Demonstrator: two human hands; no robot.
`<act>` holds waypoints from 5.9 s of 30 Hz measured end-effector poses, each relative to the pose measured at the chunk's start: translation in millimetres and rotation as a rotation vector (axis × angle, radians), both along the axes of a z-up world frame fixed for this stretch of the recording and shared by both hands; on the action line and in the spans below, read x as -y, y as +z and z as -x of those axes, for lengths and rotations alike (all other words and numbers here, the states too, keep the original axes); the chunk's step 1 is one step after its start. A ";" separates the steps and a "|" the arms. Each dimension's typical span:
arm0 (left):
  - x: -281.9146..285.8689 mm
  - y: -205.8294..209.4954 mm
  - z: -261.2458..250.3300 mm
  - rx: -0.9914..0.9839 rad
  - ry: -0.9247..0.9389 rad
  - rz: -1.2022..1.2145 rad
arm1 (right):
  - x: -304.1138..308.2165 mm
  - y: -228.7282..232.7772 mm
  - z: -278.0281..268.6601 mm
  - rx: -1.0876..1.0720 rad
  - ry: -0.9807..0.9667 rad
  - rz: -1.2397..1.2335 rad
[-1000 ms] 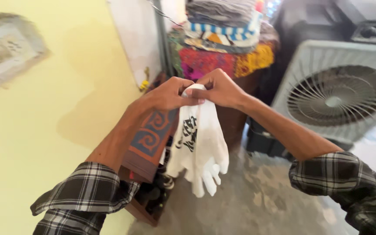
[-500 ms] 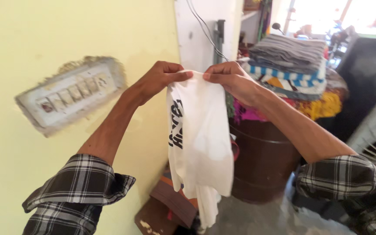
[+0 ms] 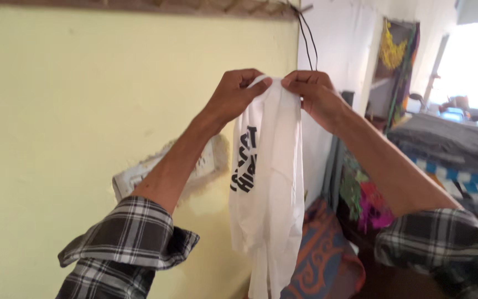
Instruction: The person picks garments from a pile on a bed, unfolds them, and hangs them on wall-mounted hooks. They handle trousers and several shirts one at a time, placing each on a hook without using hangers.
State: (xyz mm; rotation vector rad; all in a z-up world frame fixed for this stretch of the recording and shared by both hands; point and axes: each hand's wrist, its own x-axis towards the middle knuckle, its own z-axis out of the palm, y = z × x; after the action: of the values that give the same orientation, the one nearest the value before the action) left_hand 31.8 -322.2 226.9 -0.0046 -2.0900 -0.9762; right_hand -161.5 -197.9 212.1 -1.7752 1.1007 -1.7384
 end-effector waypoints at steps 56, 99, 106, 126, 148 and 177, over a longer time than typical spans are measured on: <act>29.3 8.9 -13.9 -0.224 1.007 0.462 | 124.3 69.1 -14.3 -0.202 -0.446 0.705; -206.9 -298.2 -241.7 0.255 1.336 0.010 | -98.0 -269.0 -235.2 -0.557 -0.395 -0.052; -280.4 -336.7 -268.3 0.356 1.469 -0.063 | -138.9 -298.1 -275.0 -0.568 -0.133 -0.146; -518.4 -355.5 -488.1 0.356 2.209 -0.224 | -247.1 -307.3 -566.3 -0.606 0.683 0.036; -753.1 -376.8 -608.7 0.361 2.736 -0.436 | -433.9 -334.9 -784.3 -0.703 1.172 0.224; -834.2 -394.1 -705.6 0.333 3.219 -0.562 | -517.1 -355.7 -976.6 -0.650 1.592 0.389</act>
State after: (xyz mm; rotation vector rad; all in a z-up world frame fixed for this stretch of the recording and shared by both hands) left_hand 737.3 511.9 -167.2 2.4794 0.2220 0.7627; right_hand 815.1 319.2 -143.6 -2.3224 -0.6222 -0.3545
